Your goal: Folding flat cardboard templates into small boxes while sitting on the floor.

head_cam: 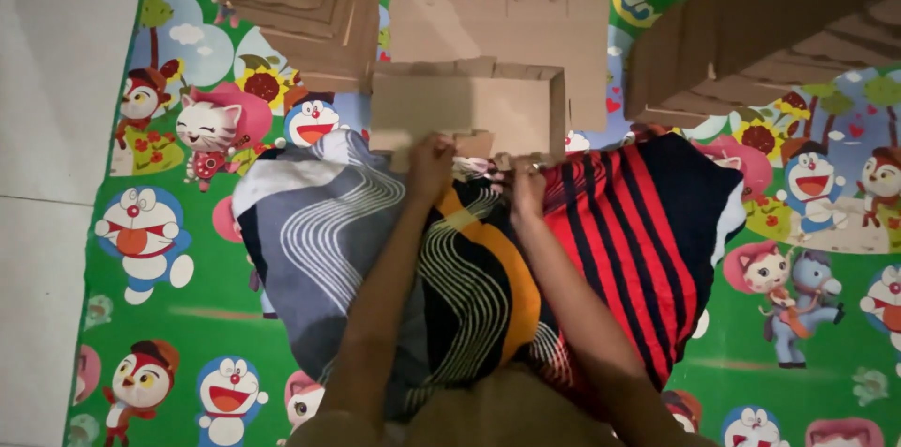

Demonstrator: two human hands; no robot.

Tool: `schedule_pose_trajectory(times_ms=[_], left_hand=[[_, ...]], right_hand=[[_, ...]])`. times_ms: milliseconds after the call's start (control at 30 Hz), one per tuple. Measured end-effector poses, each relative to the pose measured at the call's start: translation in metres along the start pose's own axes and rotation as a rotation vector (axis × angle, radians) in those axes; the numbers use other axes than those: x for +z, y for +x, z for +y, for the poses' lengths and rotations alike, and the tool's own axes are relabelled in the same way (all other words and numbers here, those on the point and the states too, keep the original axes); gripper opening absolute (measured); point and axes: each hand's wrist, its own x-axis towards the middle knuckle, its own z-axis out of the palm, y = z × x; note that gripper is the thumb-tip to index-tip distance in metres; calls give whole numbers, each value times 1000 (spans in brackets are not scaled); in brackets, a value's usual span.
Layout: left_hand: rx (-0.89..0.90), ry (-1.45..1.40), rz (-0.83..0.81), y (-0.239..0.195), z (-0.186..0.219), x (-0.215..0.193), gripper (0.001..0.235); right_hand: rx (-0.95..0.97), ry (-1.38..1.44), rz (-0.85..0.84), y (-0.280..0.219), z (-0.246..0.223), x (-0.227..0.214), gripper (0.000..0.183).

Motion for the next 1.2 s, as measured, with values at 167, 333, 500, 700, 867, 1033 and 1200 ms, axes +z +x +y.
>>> schedule_pose_trajectory(times_ms=[167, 333, 500, 700, 867, 1033, 1200], left_hand=[[137, -116, 194, -4, -1, 27, 12], [86, -75, 102, -13, 15, 26, 14], [-1, -23, 83, -16, 25, 25, 14], [165, -51, 40, -29, 57, 14, 7], [9, -79, 69, -25, 65, 5, 13], [248, -56, 27, -25, 57, 4, 16], [371, -4, -48, -21, 46, 6, 17]], right_hand=[[-466, -370, 115, -19, -10, 18, 17], [-676, -513, 125, -29, -11, 26, 14], [-717, -518, 150, -33, -15, 27, 17], [-679, -503, 33, -40, -20, 22, 13], [-585, -417, -150, -78, -46, 31, 8], [-447, -355, -93, -48, -25, 27, 15], [-355, -329, -33, -40, -26, 30, 25]])
